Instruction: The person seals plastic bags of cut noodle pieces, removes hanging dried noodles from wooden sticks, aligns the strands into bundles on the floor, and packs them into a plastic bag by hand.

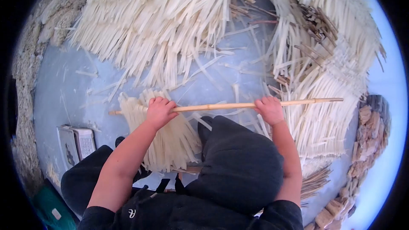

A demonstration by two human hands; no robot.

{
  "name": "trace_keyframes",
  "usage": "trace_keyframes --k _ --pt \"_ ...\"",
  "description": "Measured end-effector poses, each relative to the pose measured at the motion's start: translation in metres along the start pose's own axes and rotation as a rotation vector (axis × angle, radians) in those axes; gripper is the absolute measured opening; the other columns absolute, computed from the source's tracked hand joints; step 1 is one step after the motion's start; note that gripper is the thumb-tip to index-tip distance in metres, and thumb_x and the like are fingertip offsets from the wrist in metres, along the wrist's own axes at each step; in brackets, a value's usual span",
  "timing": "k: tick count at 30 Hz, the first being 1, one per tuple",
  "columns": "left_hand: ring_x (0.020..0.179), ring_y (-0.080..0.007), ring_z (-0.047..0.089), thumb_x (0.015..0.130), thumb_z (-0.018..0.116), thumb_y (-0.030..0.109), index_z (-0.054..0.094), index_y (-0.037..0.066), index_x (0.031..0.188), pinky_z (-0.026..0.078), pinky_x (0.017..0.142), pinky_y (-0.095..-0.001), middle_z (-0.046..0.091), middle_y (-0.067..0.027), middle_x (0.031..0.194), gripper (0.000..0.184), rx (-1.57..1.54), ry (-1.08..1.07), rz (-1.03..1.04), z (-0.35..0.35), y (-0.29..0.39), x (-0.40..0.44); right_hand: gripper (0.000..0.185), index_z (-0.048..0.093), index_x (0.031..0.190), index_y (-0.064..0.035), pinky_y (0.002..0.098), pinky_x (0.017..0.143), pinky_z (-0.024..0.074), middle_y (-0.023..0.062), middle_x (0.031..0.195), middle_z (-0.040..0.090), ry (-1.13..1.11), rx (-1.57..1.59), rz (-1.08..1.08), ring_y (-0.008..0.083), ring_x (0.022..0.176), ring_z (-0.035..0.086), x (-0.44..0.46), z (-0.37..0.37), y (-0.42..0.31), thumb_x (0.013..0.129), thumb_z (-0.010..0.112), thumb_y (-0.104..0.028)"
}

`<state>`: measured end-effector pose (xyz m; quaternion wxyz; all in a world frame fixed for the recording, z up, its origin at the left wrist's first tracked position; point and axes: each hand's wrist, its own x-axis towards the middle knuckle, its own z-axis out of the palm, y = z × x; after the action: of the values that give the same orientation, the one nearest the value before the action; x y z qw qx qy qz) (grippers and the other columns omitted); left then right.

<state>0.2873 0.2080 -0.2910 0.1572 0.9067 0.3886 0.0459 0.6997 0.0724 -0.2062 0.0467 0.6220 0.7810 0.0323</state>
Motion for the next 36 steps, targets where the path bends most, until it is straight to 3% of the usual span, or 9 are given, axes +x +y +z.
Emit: trace_keyframes --k 2,4,8,10,15,21,29,34,36 --pt "0.094 -0.0212 0.054 0.071 0.074 0.043 0.064 0.021 0.091 0.035 0.088 -0.0417 0.061 0.0008 0.087 0.031 -0.021 0.042 0.037 0.000 -0.002 -0.002 0.022 0.056 0.084 -0.0151 0.0407 0.070 0.0425 0.0043 0.077 0.054 -0.028 -0.020 0.028 0.0262 0.078 0.056 -0.004 0.000 0.007 0.080 0.067 -0.033" --pt "0.099 -0.0250 0.054 0.072 0.073 0.039 0.065 0.019 0.093 0.035 0.091 -0.0465 0.063 -0.0022 0.095 0.030 -0.024 -0.116 -0.091 -0.003 -0.001 0.000 0.023 0.059 0.093 -0.0150 0.0427 0.074 0.0442 0.0060 0.081 0.060 -0.219 0.079 0.093 0.0282 0.083 0.060 0.007 0.002 -0.004 0.082 0.065 -0.034" --pt "0.101 -0.0256 0.054 0.070 0.074 0.037 0.066 0.019 0.092 0.033 0.098 -0.0507 0.063 -0.0029 0.094 0.029 0.015 -0.143 -0.050 -0.009 0.010 -0.005 0.035 0.063 0.107 -0.0139 0.0468 0.082 0.0466 0.0132 0.097 0.067 -0.814 0.441 0.154 0.0340 0.096 0.062 0.074 -0.038 -0.068 0.086 0.060 -0.042" --pt "0.103 -0.0256 0.053 0.069 0.074 0.035 0.066 0.018 0.089 0.028 0.105 -0.0560 0.063 -0.0032 0.092 0.028 0.034 -0.022 -0.023 -0.011 0.021 -0.007 0.037 0.063 0.110 -0.0173 0.0468 0.082 0.0468 0.0138 0.101 0.067 -0.894 0.798 0.087 0.0336 0.099 0.063 0.088 -0.008 -0.094 0.086 0.059 -0.046" --pt "0.105 -0.0247 0.053 0.070 0.073 0.030 0.066 0.018 0.090 0.025 0.107 -0.0595 0.062 -0.0027 0.091 0.024 0.036 -0.078 -0.125 -0.002 0.012 -0.011 0.026 0.058 0.095 -0.0113 0.0484 0.073 0.0481 0.0130 0.087 0.065 -0.622 0.529 -0.001 0.0394 0.086 0.062 0.079 0.013 -0.095 0.088 0.058 -0.036" --pt "0.105 -0.0236 0.053 0.072 0.074 0.031 0.065 0.019 0.088 0.026 0.108 -0.0575 0.061 -0.0004 0.088 0.022 0.016 -0.064 -0.159 0.006 -0.016 -0.013 0.020 0.055 0.088 -0.0140 0.0453 0.062 0.0456 0.0077 0.074 0.056 -0.125 0.236 -0.090 0.0317 0.070 0.060 0.041 0.001 -0.051 0.083 0.064 -0.032" --pt "0.106 -0.0215 0.052 0.073 0.074 0.033 0.065 0.020 0.088 0.026 0.109 -0.0560 0.060 0.0001 0.089 0.022 0.024 -0.051 -0.127 0.007 -0.011 -0.010 0.024 0.055 0.089 -0.0160 0.0419 0.064 0.0444 0.0028 0.077 0.053 -0.112 -0.062 0.029 0.0252 0.075 0.058 -0.023 -0.006 0.016 0.077 0.069 -0.031" --pt "0.106 -0.0220 0.052 0.073 0.074 0.035 0.065 0.020 0.091 0.025 0.109 -0.0566 0.060 -0.0003 0.091 0.025 0.012 -0.113 -0.108 0.006 -0.008 -0.006 0.023 0.055 0.090 -0.0145 0.0429 0.068 0.0455 0.0048 0.079 0.054 -0.213 -0.101 0.138 0.0271 0.077 0.058 -0.059 -0.013 0.055 0.075 0.069 -0.024" --pt "0.107 -0.0222 0.052 0.074 0.073 0.036 0.065 0.020 0.092 0.025 0.109 -0.0570 0.061 -0.0003 0.093 0.026 0.031 -0.163 -0.162 0.003 -0.016 -0.009 0.020 0.056 0.093 -0.0121 0.0452 0.073 0.0456 0.0080 0.082 0.055 -0.095 -0.107 0.184 0.0310 0.082 0.057 -0.082 -0.019 0.081 0.076 0.067 -0.016"
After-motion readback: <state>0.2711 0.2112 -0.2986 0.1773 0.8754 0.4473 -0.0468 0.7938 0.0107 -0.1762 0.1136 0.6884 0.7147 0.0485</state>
